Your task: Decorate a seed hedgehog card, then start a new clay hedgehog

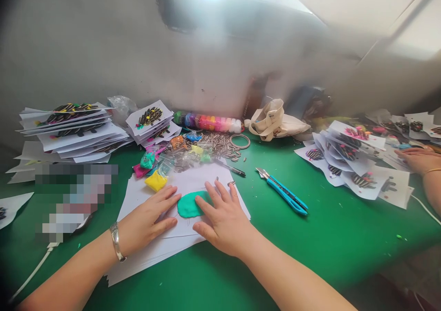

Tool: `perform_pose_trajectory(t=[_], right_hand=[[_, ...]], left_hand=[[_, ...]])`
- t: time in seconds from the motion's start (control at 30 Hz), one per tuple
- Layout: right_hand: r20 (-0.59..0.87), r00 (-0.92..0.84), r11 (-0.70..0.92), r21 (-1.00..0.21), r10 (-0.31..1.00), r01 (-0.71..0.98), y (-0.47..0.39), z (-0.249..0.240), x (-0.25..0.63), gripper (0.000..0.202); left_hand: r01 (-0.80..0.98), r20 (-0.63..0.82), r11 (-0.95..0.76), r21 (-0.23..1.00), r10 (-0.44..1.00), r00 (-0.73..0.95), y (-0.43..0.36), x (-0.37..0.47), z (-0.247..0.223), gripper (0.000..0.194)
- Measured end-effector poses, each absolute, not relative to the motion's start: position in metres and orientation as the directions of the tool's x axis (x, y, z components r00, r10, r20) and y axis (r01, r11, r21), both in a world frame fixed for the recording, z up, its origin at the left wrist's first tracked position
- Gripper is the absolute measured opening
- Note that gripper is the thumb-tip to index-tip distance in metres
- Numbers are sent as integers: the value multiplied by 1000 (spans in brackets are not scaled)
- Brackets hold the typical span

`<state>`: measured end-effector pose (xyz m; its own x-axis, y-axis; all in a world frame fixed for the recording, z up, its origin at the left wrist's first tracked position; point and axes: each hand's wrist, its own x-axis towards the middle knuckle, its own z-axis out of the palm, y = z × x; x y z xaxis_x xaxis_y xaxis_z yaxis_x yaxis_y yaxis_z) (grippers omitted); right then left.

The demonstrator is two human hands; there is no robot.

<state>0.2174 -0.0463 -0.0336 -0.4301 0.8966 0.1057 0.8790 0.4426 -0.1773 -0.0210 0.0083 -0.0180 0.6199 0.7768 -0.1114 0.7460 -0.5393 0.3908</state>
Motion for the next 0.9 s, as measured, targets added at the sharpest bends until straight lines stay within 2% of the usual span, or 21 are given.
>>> perform_pose_trajectory(t=[0.27,0.67,0.9], right_hand=[[75,-405,411,-220,911,885,-44,-30,218,51],[83,-433,441,-177,898,880,-45,-31,217,59],[85,-443,451,-188,893,873,-45,-30,214,58]], left_hand=[[731,-68,-534,425,786,614,9,-22,-21,53],[743,-121,-518,424,781,613,9,-21,-18,55],[719,-58,-544,433,779,625,9,-24,-23,52]])
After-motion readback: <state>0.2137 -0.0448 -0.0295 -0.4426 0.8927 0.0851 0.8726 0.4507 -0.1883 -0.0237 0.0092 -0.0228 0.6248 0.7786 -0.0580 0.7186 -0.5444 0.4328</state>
